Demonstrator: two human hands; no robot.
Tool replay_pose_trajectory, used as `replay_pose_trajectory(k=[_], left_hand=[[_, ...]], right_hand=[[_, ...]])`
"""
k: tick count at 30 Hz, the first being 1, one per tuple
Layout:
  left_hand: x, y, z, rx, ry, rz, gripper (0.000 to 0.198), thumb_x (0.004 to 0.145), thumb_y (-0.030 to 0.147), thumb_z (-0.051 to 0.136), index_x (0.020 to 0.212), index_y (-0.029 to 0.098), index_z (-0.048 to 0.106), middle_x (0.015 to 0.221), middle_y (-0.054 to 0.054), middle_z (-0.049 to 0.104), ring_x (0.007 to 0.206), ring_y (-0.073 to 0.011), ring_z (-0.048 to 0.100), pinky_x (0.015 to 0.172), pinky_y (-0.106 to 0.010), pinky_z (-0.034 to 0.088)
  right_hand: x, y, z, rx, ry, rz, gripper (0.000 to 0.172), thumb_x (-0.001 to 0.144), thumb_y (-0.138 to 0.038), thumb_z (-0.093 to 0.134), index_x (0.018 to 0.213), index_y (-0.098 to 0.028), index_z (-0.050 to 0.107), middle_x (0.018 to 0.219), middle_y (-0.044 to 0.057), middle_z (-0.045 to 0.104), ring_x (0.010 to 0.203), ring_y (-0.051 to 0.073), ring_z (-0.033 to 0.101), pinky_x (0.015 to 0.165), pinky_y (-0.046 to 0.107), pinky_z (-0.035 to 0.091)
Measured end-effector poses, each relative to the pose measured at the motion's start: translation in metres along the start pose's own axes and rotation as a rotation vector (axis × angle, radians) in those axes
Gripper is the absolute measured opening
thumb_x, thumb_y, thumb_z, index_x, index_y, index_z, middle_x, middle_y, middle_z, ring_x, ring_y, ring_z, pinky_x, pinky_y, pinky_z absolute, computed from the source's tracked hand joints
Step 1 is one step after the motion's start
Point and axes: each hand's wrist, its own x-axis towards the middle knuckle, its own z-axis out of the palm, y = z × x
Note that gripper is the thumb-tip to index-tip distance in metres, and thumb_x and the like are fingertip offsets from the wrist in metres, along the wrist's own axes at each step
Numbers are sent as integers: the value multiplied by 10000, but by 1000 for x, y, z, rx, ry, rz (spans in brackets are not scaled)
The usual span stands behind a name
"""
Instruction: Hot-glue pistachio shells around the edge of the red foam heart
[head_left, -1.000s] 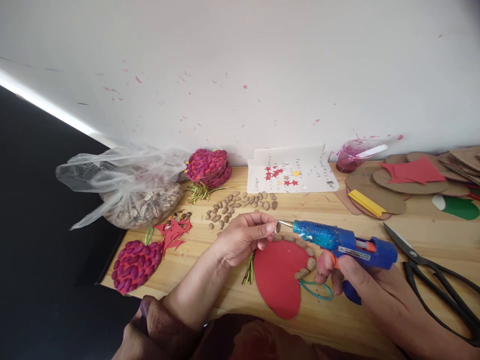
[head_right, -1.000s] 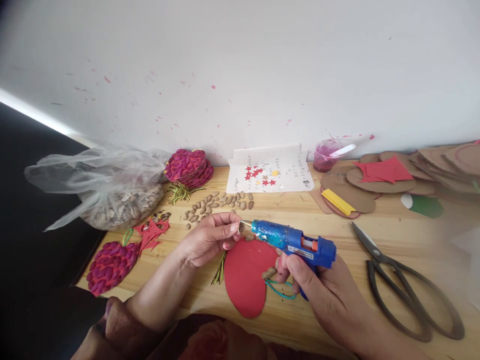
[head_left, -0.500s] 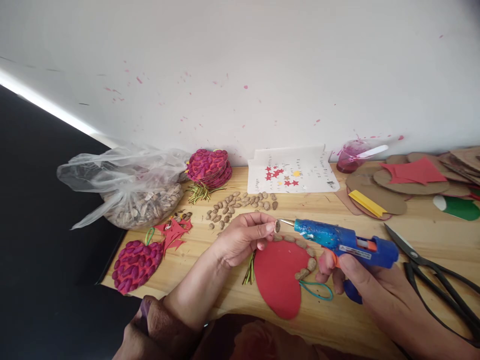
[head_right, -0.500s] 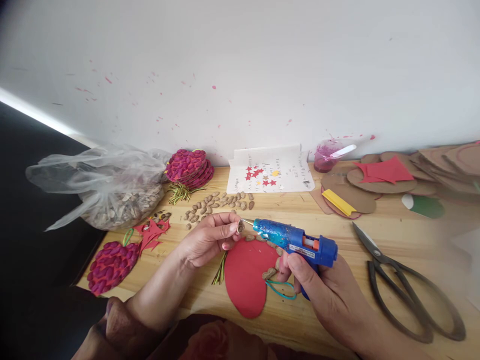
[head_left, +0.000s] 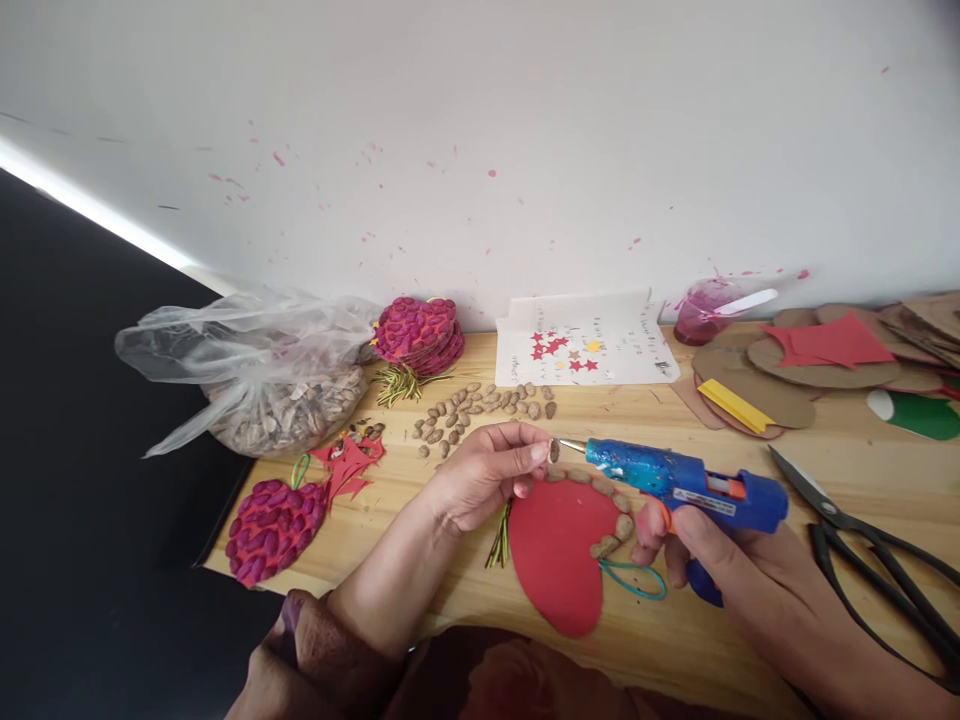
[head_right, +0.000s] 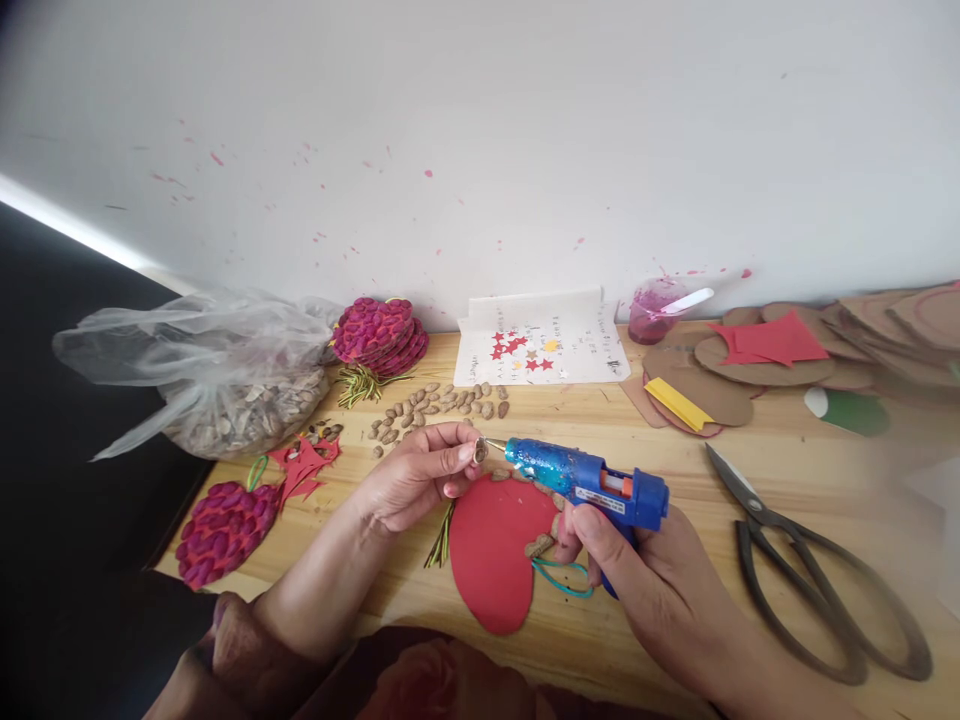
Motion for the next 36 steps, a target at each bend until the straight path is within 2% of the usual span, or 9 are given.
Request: replay_pose_trajectory(k=[7, 12, 18, 25, 31, 36], left_hand=[[1, 1, -2, -21, 15, 41, 331, 650, 312, 907, 794, 108, 690, 664, -21, 603, 576, -61, 497, 477, -155, 312], [1, 0, -1, -48, 40, 58, 322, 633, 285, 917, 789, 105, 699, 673, -20, 605, 601, -71, 522, 478, -152, 330], [0, 1, 0, -39, 43, 61, 327, 617, 285, 925, 788, 109, 709, 689, -18, 613, 606, -71, 533, 482, -155, 337], [0, 1, 0, -23, 35, 63, 341, 616, 307, 926, 785, 106, 708, 679, -19, 606, 605, -74, 527, 486, -162, 335], [0, 0, 0, -29, 34, 65, 331, 617, 295, 925, 788, 109, 711, 685, -18, 608, 603, -71, 523, 488, -162, 334], [1, 0, -1, -20, 39, 65, 350, 616, 314, 926, 804, 111, 712, 698, -22, 613, 611, -76, 526, 493, -168, 335]], right_hand=[[-2, -13, 4, 73, 51, -9, 368, 948, -535, 497, 799, -240, 660, 761, 35, 676, 622, 180, 583, 588, 322, 467], [-3, -7, 1, 41, -51, -55, 344, 963, -496, 482, 820, -239, 661, 802, 38, 672, 632, 184, 601, 577, 318, 477], [-4, -2, -1, -2, -62, -40, 340, 979, -480, 460, 836, -243, 658, 824, 35, 668, 672, 189, 614, 604, 321, 485], [-2, -7, 0, -103, -3, -92, 382, 970, -490, 468, 749, -245, 660, 731, 35, 667, 636, 195, 621, 554, 302, 501], [-1, -8, 0, -139, -18, -100, 364, 982, -459, 457, 782, -260, 687, 755, 31, 703, 650, 196, 655, 571, 293, 532], [1, -11, 0, -154, 48, -170, 303, 954, -423, 516, 749, -285, 690, 720, 20, 687, 626, 195, 651, 550, 280, 548]])
